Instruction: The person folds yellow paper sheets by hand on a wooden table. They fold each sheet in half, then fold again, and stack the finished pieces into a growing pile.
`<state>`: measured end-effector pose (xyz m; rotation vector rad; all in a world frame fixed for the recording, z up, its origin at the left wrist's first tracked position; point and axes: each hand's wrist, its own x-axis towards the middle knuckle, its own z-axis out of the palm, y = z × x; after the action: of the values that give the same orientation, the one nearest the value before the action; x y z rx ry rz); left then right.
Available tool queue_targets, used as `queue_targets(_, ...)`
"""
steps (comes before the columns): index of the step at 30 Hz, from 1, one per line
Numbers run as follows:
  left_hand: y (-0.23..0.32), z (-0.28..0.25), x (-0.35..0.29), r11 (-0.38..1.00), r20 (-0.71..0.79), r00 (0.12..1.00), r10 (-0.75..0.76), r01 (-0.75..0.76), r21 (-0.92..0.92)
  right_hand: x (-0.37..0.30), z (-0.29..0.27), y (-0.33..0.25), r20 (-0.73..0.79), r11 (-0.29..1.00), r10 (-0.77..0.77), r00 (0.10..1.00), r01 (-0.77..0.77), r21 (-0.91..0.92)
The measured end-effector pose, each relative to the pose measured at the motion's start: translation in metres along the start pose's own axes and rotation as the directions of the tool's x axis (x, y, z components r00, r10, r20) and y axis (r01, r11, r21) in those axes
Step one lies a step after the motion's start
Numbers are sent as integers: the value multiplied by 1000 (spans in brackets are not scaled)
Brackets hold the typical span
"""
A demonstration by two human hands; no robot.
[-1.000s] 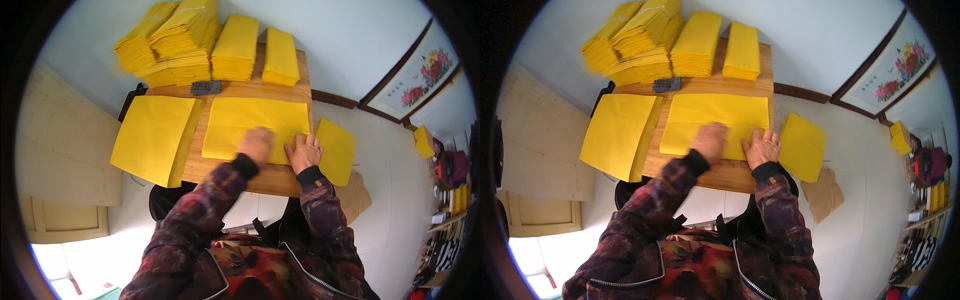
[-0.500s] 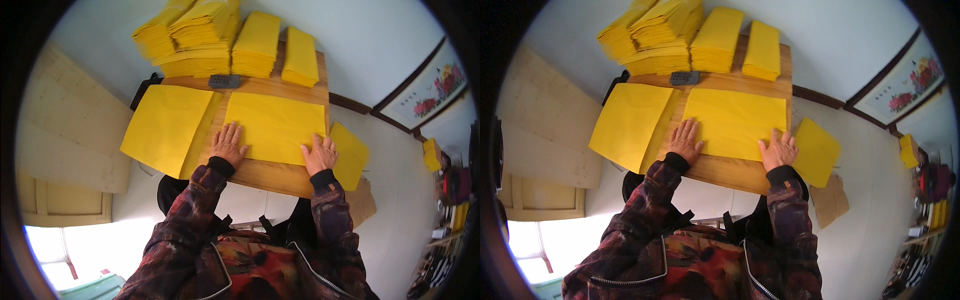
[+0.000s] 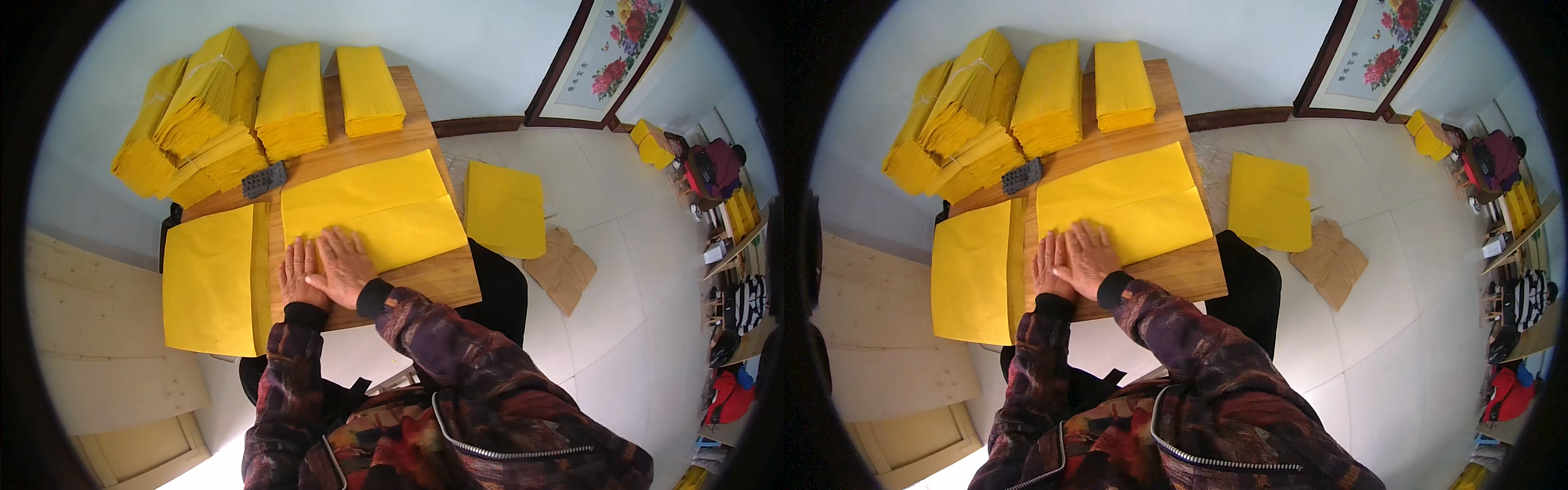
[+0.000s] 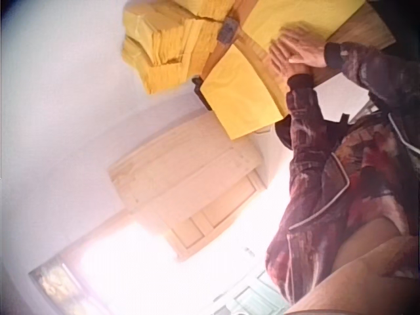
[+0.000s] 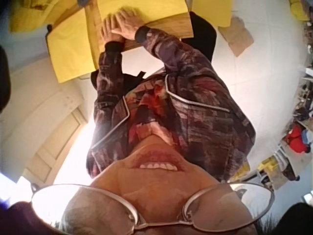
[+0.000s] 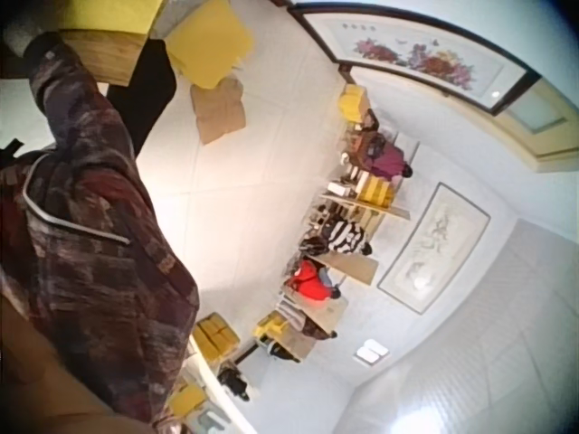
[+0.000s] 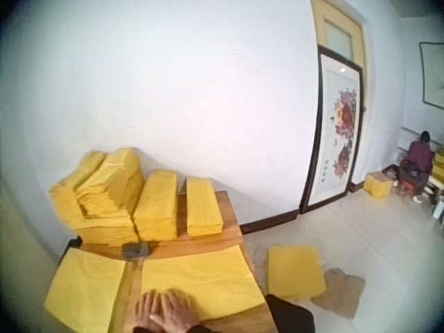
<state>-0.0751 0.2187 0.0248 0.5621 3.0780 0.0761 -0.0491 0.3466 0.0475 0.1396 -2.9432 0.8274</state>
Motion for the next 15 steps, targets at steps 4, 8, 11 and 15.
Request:
queue_targets(4,3,-1,-4,998,-150,988,27,-35,-56,-23,-29,48,14,974,161,987,-156,-165)
queue_targets(8,1,-1,-5,998,-126,992,11,-20,-64,-58,-71,114,-72,899,298,952,-305,-313)
queue_targets(11,3,-1,-3,996,-126,992,7,-18,-83,-71,-91,149,-103,878,460,882,-469,-94)
queue_targets(15,3,-15,-1,997,-111,994,-7,-2,-83,-94,-105,168,-283,796,490,824,-556,-240)
